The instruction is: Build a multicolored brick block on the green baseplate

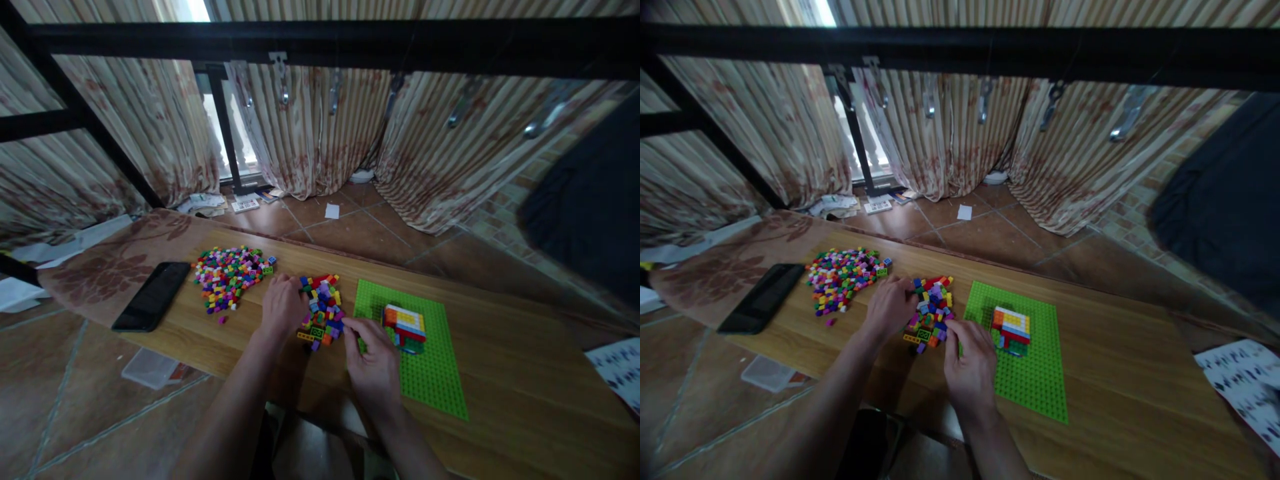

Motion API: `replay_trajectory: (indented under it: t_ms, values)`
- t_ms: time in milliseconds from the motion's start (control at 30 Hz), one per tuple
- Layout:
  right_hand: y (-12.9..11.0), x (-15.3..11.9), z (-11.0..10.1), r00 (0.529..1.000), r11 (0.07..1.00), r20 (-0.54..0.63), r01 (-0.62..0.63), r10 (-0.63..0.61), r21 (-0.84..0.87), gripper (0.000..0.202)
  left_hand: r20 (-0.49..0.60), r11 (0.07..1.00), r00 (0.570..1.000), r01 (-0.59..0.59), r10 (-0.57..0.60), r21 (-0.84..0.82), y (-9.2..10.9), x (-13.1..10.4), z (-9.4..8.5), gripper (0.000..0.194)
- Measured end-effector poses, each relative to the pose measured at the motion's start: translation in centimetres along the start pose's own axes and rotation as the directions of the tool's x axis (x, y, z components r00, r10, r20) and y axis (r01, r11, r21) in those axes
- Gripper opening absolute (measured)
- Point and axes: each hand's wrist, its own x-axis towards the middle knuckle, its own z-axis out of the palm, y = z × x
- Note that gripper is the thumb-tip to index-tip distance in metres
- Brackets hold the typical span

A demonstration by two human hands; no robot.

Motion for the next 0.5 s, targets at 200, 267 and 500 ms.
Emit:
replay_trajectory:
  t_ms: [200, 267, 500]
  values:
    - [0.0, 0.2, -0.2, 0.999, 0.999, 0.003, -0.043, 0.043, 0.019, 0.017, 0.012, 0.999, 0.999, 0.03, -0.03, -0.011, -0.4, 0.2, -0.1, 0.015]
    - [0.0, 0.2, -0.2, 0.999, 0.998, 0.0, -0.054, 0.054, 0.021, 0.017, 0.017, 0.998, 0.999, 0.047, -0.047, -0.03, -0.8, 0.2, -0.3, 0.015]
    - [-0.3, -0.1, 0.4, 0.998, 0.997, 0.019, -0.059, 0.058, 0.053, 0.02, 0.006, 0.95, 0.983, 0.177, -0.182, -0.259, -1.6, 0.2, -1.6, 0.018]
